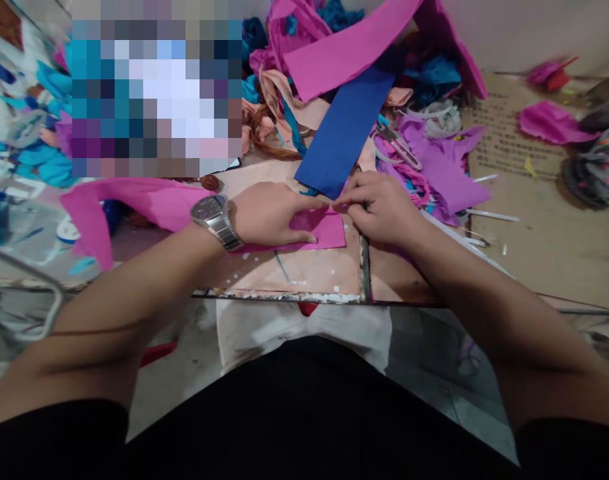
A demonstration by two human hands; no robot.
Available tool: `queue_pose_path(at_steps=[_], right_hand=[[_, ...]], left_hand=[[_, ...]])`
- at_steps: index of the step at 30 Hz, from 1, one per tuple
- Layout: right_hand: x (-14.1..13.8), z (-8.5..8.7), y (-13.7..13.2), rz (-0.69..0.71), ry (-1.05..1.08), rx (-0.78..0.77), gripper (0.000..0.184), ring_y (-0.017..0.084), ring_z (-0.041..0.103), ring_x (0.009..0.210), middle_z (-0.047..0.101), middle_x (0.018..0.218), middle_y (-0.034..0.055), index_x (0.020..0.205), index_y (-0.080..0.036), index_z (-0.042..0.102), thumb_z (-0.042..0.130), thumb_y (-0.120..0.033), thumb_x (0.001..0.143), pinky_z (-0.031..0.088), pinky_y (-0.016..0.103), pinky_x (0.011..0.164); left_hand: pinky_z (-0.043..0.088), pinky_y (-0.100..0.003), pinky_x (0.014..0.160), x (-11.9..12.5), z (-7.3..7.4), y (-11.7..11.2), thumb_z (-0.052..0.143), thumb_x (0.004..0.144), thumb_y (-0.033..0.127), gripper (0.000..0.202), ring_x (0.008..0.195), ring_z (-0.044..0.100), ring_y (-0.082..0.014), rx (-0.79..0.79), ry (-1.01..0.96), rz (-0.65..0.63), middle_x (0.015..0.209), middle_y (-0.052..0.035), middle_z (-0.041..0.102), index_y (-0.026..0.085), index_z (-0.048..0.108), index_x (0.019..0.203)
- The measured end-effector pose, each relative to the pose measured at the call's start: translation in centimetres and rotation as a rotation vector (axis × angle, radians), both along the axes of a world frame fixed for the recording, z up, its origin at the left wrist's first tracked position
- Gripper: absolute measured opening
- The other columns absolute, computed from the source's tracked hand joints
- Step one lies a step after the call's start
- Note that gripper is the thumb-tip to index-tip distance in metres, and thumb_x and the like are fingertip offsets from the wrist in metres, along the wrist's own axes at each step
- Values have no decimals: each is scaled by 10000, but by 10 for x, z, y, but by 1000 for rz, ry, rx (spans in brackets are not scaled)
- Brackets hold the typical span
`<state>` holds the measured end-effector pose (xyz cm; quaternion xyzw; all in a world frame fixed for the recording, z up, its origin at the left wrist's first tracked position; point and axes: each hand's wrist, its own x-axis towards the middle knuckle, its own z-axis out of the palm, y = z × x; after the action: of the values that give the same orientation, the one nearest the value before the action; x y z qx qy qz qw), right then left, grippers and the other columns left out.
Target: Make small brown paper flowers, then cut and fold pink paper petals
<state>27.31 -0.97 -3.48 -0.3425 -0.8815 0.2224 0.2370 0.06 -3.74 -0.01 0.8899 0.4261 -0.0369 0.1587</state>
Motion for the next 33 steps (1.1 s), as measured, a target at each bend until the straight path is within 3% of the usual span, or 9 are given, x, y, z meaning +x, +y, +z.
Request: queue_pose_path(at_steps=[4, 15, 26, 33], right_hand=[[1, -1, 1, -41, 5, 4, 361, 301, 727, 978, 803, 1031, 111, 1068, -256, 945, 621, -139, 961, 570, 470, 908], [2, -6, 3, 74, -35, 3, 386, 283, 732, 954, 830, 1021, 103, 1055, -254, 953, 610, -122, 936, 578, 463, 889], [2, 0, 5, 78, -82, 14, 317, 316, 736, 941, 828, 960, 94, 885, -268, 913, 628, -132, 917, 592, 546, 943], [2, 4, 2, 43, -120, 43, 302, 320, 738, 952, 822, 969, 111, 852, -244, 895, 627, -131, 932, 567, 526, 934]], left_hand=[[474, -360, 826, 0, 1, 0, 696, 1002, 682, 763, 974, 791, -312, -14, 6, 5, 973, -95, 841, 325, 645, 1675], [467, -359, 829, 0, 0, 0, 711, 994, 650, 755, 978, 789, -311, -2, -5, 5, 1001, -87, 843, 330, 641, 1674], [458, -355, 834, -1, 4, 1, 707, 990, 650, 748, 1002, 788, -313, -20, 26, 3, 998, -83, 841, 340, 644, 1668], [451, -360, 822, -3, 4, 0, 713, 989, 641, 741, 962, 783, -312, -14, 22, -8, 949, -73, 829, 351, 648, 1668]])
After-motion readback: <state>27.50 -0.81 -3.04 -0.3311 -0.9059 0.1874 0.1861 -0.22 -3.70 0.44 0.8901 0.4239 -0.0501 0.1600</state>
